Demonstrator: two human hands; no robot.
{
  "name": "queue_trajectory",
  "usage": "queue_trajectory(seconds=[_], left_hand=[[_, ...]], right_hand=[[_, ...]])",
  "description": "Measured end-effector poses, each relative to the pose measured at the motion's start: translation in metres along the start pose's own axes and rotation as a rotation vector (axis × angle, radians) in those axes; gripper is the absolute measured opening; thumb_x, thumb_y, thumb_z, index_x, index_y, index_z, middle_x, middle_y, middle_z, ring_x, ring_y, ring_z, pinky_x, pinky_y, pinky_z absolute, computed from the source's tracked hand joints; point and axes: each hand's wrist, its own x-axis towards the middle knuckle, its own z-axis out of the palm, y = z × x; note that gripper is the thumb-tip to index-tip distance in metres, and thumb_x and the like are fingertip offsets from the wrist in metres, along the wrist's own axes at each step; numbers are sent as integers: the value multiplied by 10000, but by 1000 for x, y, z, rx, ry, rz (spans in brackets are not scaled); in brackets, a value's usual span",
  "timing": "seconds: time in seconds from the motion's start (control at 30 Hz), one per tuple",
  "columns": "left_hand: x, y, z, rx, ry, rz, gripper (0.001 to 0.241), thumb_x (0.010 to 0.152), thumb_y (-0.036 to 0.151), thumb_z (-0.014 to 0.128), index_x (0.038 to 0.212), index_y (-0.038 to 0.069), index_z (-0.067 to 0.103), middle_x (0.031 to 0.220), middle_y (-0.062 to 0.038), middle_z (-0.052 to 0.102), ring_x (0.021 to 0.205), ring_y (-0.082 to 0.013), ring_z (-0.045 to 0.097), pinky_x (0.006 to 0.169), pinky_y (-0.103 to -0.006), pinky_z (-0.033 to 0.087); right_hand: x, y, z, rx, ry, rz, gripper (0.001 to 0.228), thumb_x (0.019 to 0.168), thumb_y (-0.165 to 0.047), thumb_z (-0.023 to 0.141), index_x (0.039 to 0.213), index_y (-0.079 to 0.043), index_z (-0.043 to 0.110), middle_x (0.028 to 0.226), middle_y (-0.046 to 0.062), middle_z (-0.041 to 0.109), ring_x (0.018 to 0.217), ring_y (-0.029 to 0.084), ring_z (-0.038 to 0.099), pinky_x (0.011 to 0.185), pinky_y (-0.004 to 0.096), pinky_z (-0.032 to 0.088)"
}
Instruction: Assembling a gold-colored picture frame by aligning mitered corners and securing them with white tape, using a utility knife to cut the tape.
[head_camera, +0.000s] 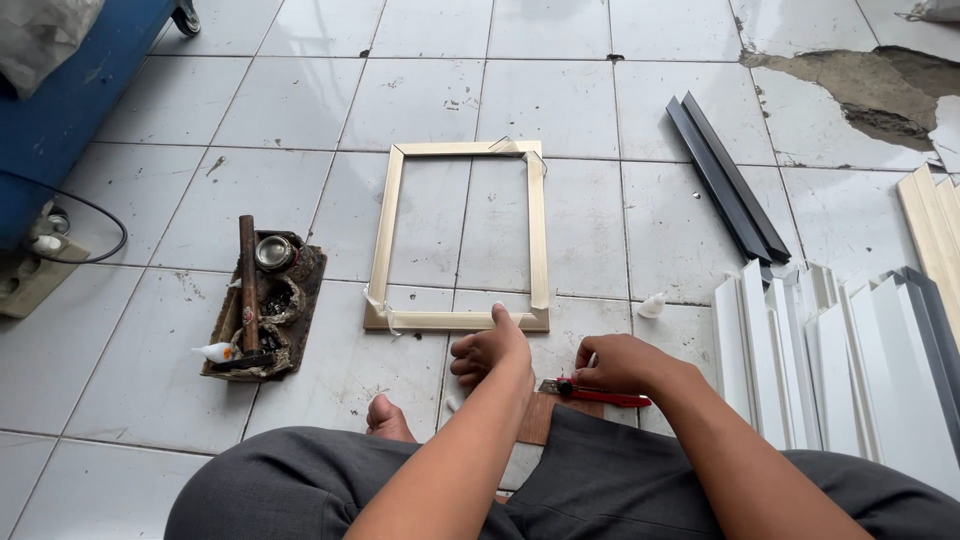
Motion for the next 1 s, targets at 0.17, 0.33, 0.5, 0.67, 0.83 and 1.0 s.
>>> queue_trajectory(seconds=[0.17,0.33,0.5,0.67,0.83,1.0], left_hand=[[14,17,27,90,152,45,649,737,445,585,1092,93,170,1101,-88,225,1044,-291,206,869,-464,171],[40,36,31,247,236,123,611,737,334,571,1120,119,147,1129,-61,233,1052,-260,231,828,-424,190],[84,60,-3,539,378,497,322,785,270,500,1027,74,418,985,-90,438,874,-242,377,722,-373,267],[127,82,-53,690,257,620,312,806,205,478,1106,126,442,1062,-83,422,902,-253,363,756,-377,267],[162,107,-90,759,275,642,372,800,97,480,1167,141,436,1094,-91,451,950,-255,375,755,-385,278],[181,144,-78,771,457,828,493,803,305,533,1191,43,379,1147,-180,410,998,-321,339,818,-444,267]], right_hand=[[6,7,5,-22,25,-2,250,771,-335,597,941,-159,650,939,103,673,950,255,620,807,361,492],[9,3,4,-17,49,-2,225,777,-332,605,918,-165,658,921,98,676,939,245,628,799,348,498],[11,-1,1,-92,-34,60,211,803,-405,573,861,-203,603,854,-67,636,767,79,570,683,219,437],[15,-2,3,-86,-33,57,199,798,-383,586,837,-189,602,818,-56,636,736,83,576,666,211,441],[18,3,7,-81,-8,39,212,797,-395,592,834,-186,592,814,-62,625,756,85,575,684,222,445],[22,3,6,-63,-70,60,191,799,-399,585,857,-218,565,856,-84,586,810,59,547,727,191,429]])
